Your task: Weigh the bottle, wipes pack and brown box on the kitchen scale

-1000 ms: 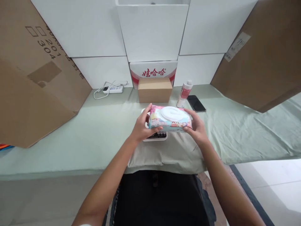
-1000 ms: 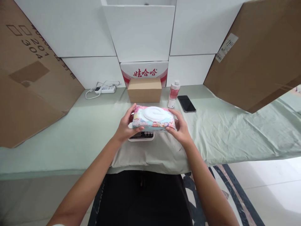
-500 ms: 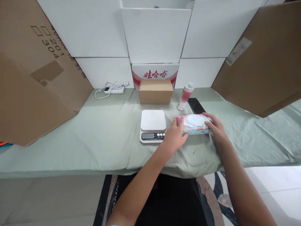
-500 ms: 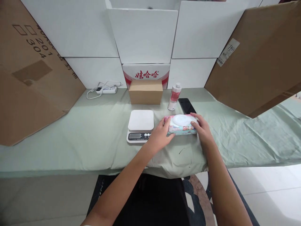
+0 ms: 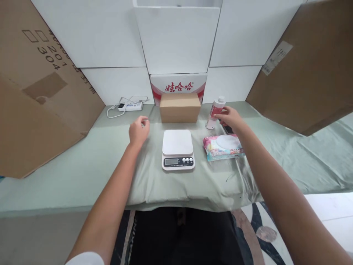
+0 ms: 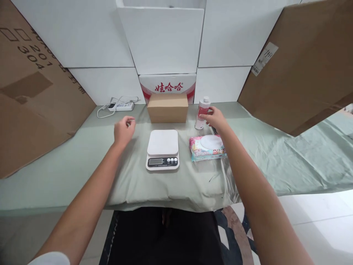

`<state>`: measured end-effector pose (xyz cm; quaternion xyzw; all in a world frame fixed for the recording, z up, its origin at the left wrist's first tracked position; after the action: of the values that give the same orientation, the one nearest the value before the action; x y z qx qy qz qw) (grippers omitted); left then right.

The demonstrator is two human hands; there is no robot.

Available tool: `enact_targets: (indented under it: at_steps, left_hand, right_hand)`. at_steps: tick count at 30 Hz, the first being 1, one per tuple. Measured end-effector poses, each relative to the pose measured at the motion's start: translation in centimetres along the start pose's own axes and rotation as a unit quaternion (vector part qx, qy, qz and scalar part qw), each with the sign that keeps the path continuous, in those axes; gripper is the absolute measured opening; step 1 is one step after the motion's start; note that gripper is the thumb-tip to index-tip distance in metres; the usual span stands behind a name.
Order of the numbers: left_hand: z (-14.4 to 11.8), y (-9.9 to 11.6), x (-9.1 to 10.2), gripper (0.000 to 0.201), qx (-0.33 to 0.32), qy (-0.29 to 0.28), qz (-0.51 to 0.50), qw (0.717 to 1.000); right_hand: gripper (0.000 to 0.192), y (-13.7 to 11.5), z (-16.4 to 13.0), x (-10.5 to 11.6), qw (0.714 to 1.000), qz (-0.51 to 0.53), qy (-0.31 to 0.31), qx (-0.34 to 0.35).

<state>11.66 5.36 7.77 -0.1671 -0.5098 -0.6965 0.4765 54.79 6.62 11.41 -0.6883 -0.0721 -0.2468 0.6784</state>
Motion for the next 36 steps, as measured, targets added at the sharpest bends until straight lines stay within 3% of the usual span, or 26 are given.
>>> enact_targets:
  at_steps: [3,6,11,16,21,26,29,31,34,36]
  left_hand:
    - [0.9,-5.8,-0.7,0.022,0.079,0.02,-0.01,0.997]
    - [0.6,-7.9,-1.2,0.02,0.107,0.026,-0.046,0.993]
    - [1.0,-7.6,-1.8,0.018,0.109,0.009,-0.051,0.993]
    - [1.2,-7.5,-2.2,0.019,0.103,-0.003,-0.04,0.994]
    - [0.9,-7.4,-2.3,0.02,0.103,-0.008,-0.049,0.993]
    - [0.9,-7.2,-2.3,0.019,0.101,-0.011,-0.055,0.993]
    - [1.0,-7.3,-2.3,0.018,0.102,-0.015,-0.053,0.993]
    - [1.0,-7.3,-2.3,0.018,0.106,-0.017,-0.05,0.993]
    - [1.0,-7.4,-2.3,0.018,0.113,-0.019,-0.053,0.992]
    - [1.0,-7.3,-2.3,0.017,0.118,-0.021,-0.062,0.991]
  right_hand:
    - [0.034,0.2,2.2,-2.0,0.999,-0.036,0.001,-0.039]
    - [0.028,-0.1,2.7,-2.6,0.999,-0.039,0.001,-0.031]
    - [0.028,-4.1,-0.3,-3.6,0.995,0.013,-0.011,0.095]
    - [0.038,-7.6,-6.3,-7.9,0.982,0.073,-0.054,0.166]
    - [0.037,-7.7,-9.5,-12.4,0.979,0.05,-0.117,0.158]
    - [0.034,-7.1,-9.9,-14.1,0.979,0.026,-0.132,0.155]
    - [0.038,-7.3,-10.3,-14.0,0.979,0.007,-0.136,0.154]
    - [0.053,-7.3,-10.8,-12.8,0.98,-0.022,-0.125,0.152]
    - [0.077,-6.3,-11.7,-8.6,0.978,-0.083,-0.091,0.17]
    - [0.077,-4.3,-12.2,-5.4,0.963,-0.158,-0.104,0.192]
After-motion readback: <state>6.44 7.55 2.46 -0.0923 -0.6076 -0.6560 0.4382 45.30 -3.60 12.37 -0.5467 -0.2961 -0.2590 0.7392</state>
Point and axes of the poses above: each hand's wrist, its own z-axis towards the middle knuckle, its own x-axis out of the back of the hand, y = z × x, the point moved 7 cm from there along z, towards the middle knuckle, and after that the axes turned 6 degrees about z, right-handed, at the moved point
